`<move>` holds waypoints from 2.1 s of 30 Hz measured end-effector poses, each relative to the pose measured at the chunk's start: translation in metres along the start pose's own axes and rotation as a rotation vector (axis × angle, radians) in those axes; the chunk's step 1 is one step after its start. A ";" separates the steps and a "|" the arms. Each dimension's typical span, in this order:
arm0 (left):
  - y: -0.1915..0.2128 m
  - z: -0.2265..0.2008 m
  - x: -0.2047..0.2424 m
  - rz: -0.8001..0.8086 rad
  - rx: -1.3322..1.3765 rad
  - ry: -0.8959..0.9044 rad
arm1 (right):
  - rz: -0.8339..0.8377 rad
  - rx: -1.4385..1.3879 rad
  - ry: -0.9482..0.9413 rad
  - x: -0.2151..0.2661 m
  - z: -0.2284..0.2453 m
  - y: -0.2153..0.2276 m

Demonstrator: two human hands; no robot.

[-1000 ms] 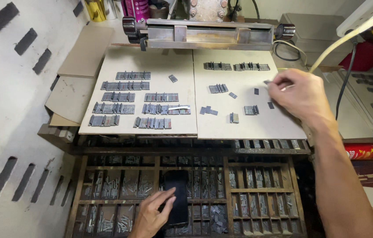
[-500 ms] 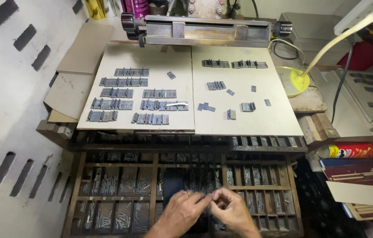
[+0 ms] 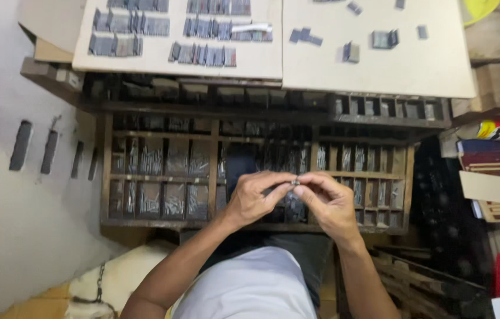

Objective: The person organizes small metal printing blocks on a white work surface and within a wooden drawer. They pick up blocks, arrange them into rows, and place them into compartments in the drawer below.

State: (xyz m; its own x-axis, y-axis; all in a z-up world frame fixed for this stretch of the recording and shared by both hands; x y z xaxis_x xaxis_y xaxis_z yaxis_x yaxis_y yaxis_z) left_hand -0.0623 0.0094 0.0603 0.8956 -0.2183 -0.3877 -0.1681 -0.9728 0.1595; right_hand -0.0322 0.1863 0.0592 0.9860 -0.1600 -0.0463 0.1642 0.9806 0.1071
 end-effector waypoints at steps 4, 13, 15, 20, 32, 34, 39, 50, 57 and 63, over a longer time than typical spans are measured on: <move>-0.001 -0.001 -0.001 -0.079 0.072 0.024 | -0.024 -0.020 0.114 -0.001 0.008 -0.004; 0.000 -0.002 0.002 -0.121 0.106 -0.013 | -0.012 -0.012 0.188 0.001 0.002 -0.004; 0.000 -0.001 0.002 -0.115 0.108 -0.016 | -0.009 -0.017 0.191 0.002 0.002 -0.005; 0.003 -0.002 0.006 -0.071 0.104 -0.055 | 0.012 -0.025 0.194 0.008 0.009 -0.005; 0.017 -0.035 0.003 0.144 -0.482 -0.598 | 0.028 0.081 -0.240 0.004 -0.003 0.003; 0.014 -0.036 0.003 0.177 -0.640 -0.557 | 0.039 0.090 -0.135 0.004 0.005 0.000; 0.023 -0.047 -0.005 0.045 -0.660 -0.608 | 0.076 0.390 0.307 -0.010 0.087 0.001; 0.038 -0.020 0.012 0.178 -0.511 -0.337 | -0.377 0.906 0.404 -0.221 0.210 0.078; 0.050 0.009 0.028 0.137 -0.511 -0.242 | -0.327 1.137 0.146 -0.278 0.193 0.073; 0.052 0.012 0.030 0.154 -0.492 -0.187 | -0.211 1.147 0.224 -0.262 0.207 0.057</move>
State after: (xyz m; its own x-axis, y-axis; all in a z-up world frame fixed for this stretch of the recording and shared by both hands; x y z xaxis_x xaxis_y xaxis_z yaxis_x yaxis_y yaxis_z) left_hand -0.0497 -0.0490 0.0462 0.7797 -0.4088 -0.4744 -0.0382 -0.7872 0.6156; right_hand -0.2752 0.2603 0.2830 0.9284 -0.1709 -0.3300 0.3645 0.2449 0.8984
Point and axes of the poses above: each hand's wrist, its own x-axis away from the middle knuckle, its own y-axis out of the back of the hand, z = x × y, the point moved 3 cm from there along -x, towards the middle knuckle, and after that the axes turned 5 degrees about -z, right-handed, at the moved point
